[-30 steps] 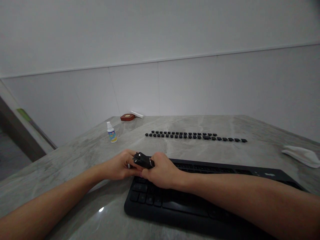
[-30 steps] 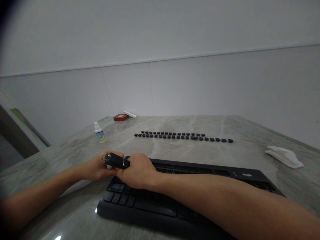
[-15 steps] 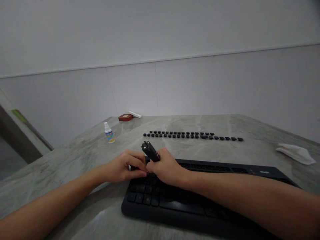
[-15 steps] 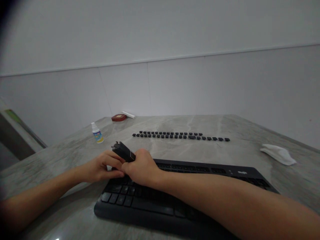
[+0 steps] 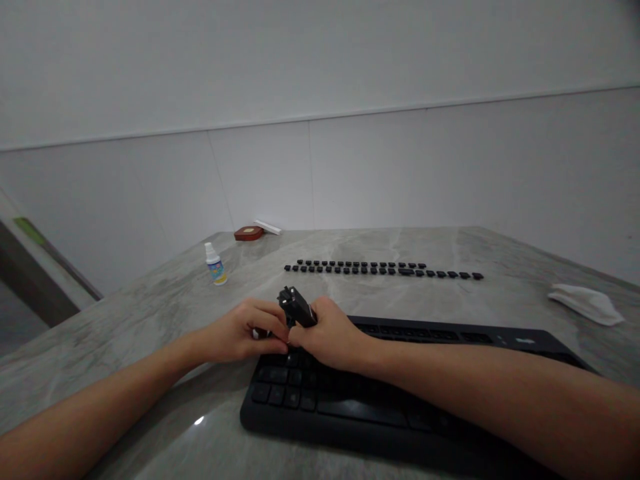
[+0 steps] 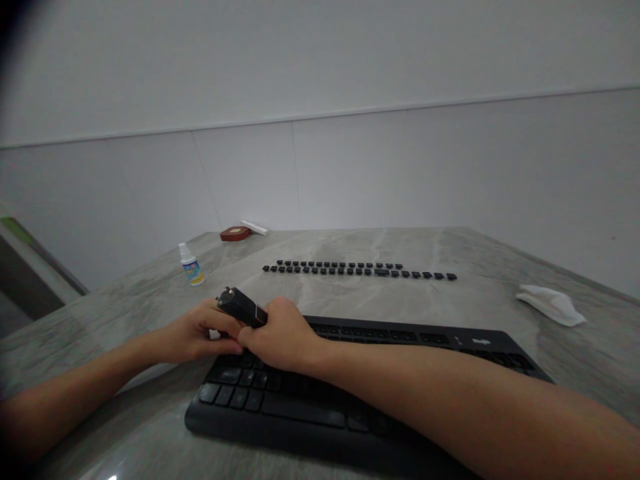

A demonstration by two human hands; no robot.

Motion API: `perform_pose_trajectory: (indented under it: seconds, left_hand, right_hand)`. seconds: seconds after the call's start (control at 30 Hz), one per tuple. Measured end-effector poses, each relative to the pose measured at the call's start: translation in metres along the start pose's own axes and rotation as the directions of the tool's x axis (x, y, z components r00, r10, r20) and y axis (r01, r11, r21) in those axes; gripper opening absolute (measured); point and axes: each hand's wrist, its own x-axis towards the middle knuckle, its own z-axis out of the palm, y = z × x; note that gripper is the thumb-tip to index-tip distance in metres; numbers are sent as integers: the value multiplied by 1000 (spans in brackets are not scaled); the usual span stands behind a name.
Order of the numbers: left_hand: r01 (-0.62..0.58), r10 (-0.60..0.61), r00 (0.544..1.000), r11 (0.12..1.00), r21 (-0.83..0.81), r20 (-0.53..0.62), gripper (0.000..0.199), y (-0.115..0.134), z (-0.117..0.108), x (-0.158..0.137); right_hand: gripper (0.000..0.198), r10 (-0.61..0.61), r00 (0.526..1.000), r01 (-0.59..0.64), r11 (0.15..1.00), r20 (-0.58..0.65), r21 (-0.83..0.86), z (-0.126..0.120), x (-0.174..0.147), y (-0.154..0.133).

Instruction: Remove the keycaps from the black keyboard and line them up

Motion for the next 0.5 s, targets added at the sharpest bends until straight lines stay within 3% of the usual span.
perform_pose_trajectory:
  seconds: [0.1, 0.27, 0.4, 0.5]
  left_hand:
    - [30, -30, 999, 1000, -6, 29, 12, 0, -4, -2]
    - [51, -50, 999, 998, -24, 10, 17, 0, -8, -5]
    - [114, -122, 989, 988, -101, -80, 19, 1, -10, -8]
    - [202, -274, 932, 935, -290, -235, 17, -5, -13, -9]
  right_hand:
    - [28, 17, 1000, -17, 1000, 12, -16, 0, -1, -1]
    - [30, -57, 995, 62, 995, -80, 73, 0, -3, -2]
    - [31, -244, 960, 255, 964, -134, 72, -2, -6, 0]
    - [30, -438, 888, 442, 897, -139, -5, -2, -7, 4]
